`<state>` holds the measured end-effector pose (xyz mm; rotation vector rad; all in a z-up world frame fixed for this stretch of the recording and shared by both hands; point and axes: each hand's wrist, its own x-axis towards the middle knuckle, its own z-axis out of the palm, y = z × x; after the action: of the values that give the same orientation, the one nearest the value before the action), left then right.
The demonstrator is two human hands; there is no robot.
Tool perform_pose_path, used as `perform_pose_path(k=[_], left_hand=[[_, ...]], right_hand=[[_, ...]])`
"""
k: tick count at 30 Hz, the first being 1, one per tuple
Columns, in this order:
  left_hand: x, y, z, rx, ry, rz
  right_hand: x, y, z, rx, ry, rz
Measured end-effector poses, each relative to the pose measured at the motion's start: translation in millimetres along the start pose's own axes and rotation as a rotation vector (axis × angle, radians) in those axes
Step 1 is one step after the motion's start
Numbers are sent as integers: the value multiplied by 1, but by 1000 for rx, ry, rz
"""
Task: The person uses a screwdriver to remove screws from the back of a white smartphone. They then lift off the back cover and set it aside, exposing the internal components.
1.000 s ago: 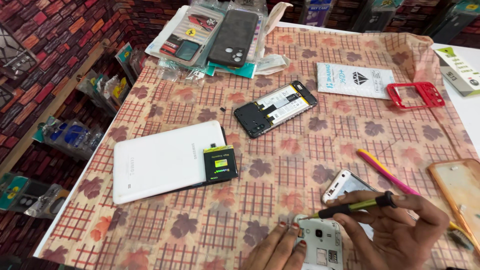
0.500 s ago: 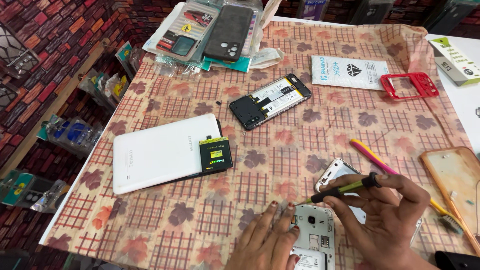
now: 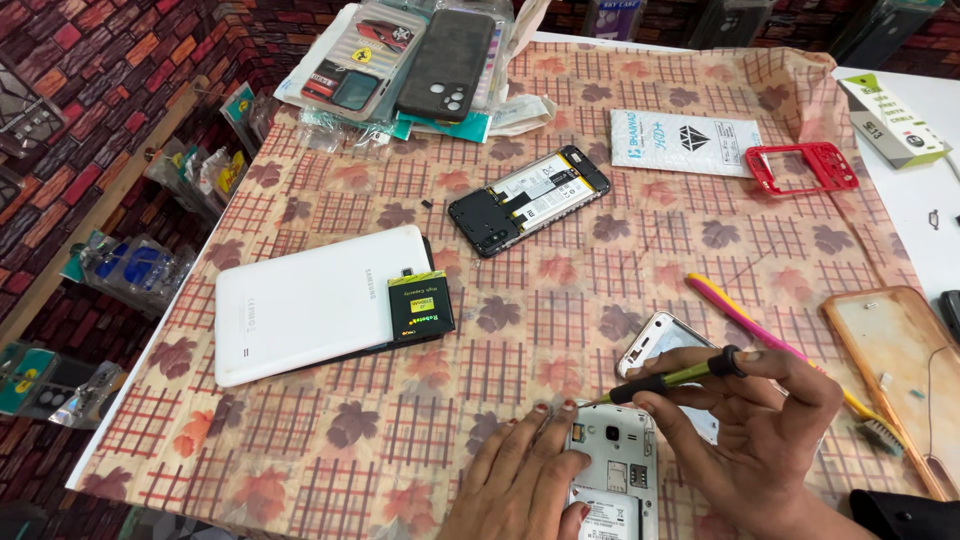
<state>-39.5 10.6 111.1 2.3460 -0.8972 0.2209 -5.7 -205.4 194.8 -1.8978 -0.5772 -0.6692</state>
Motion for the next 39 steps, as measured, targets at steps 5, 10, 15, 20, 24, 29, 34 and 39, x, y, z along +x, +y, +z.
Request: perform_pose_path(k=[5,10,15,20,24,29,34,39], left_hand=[[-1,0,-3,-7,21,19],[-2,1,2,25,72,32],[-4,-2,6,48,88,38],[-3,-3,10,49,107,41],[-1,-2,12,83,126,43],[-1,2,6,119,189,88],[1,4,2,116,208,112],[-2,5,1,141,182,110]], right_hand=[[-1,1,-1,10,-17,-13],[-1,3,-2,-17,-39,-53],[0,6,0,-19,-49,-85],[-1,9,0,127,-182,-85],[0,12,1,296,-381,-98],[13,17,13,-60,-174,-218],[19,17,-3,71,-406,-138],[10,23,10,43,-281,-281]])
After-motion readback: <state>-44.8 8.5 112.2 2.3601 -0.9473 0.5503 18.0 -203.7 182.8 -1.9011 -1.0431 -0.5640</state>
